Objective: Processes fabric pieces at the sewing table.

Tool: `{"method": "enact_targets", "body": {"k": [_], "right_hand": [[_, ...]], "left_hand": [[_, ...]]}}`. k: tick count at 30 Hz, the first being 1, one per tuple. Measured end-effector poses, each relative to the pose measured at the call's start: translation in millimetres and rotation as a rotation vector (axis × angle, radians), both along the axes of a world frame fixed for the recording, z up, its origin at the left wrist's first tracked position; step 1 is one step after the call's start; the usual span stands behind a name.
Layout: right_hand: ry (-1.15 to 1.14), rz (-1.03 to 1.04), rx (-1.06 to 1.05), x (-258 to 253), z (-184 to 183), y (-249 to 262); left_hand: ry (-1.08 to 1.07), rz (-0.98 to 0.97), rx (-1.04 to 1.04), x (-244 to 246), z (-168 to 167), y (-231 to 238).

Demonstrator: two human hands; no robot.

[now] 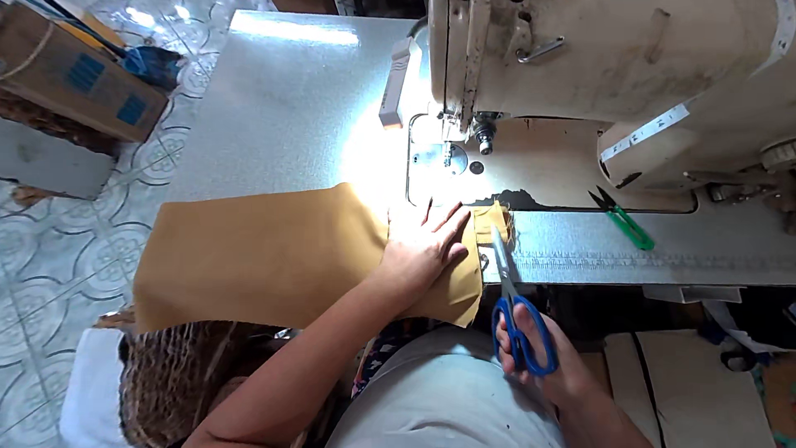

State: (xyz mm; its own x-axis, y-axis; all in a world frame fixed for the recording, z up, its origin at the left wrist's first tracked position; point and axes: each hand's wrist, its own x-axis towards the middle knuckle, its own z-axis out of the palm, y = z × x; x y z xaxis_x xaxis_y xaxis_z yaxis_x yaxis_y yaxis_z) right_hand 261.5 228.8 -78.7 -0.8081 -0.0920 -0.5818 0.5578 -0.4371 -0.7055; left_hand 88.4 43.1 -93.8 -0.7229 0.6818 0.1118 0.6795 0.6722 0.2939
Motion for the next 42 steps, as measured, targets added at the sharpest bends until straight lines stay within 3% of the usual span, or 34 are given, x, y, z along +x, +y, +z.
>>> {"method": "enact_targets", "body": {"k": [4,15,20,24,27,30,34,42], "right_hand": [[-0.067,0.266,0.323,23.8,6.2,22.6],[-0.047,0.329,0.675,-13.0,4.7,-21.7],[-0.133,0.355,0.486,-10.4,15.1,-3.3],[-0.16,0.3,0.495,14.1,15.4,18.2],[-0.099,0.415,0.469,28.3,26.6,33.3],[-0.011,0.458,0.482,28.2,39.3,34.0],[-0.06,0.431,0.442,14.9,25.0,21.6],[-0.113,0.685,0.373,43.8,35.4,64.7]], "left_hand": [[0.022,0.064,0.006,9.0,-4.0,5.0],[0.009,0.053,0.036,21.4,-7.3,2.2],[0.003,0.036,0.053,22.1,-8.2,-0.5],[-0.012,0.034,0.053,21.7,-6.7,-0.5],[-0.023,0.036,0.067,21.9,-5.3,-0.1],[-0.029,0.039,0.053,22.1,-2.9,0.1],[-0.015,0.042,0.061,22.6,-5.2,-0.3],[-0.016,0.033,0.06,22.6,-4.4,-0.9]]}}
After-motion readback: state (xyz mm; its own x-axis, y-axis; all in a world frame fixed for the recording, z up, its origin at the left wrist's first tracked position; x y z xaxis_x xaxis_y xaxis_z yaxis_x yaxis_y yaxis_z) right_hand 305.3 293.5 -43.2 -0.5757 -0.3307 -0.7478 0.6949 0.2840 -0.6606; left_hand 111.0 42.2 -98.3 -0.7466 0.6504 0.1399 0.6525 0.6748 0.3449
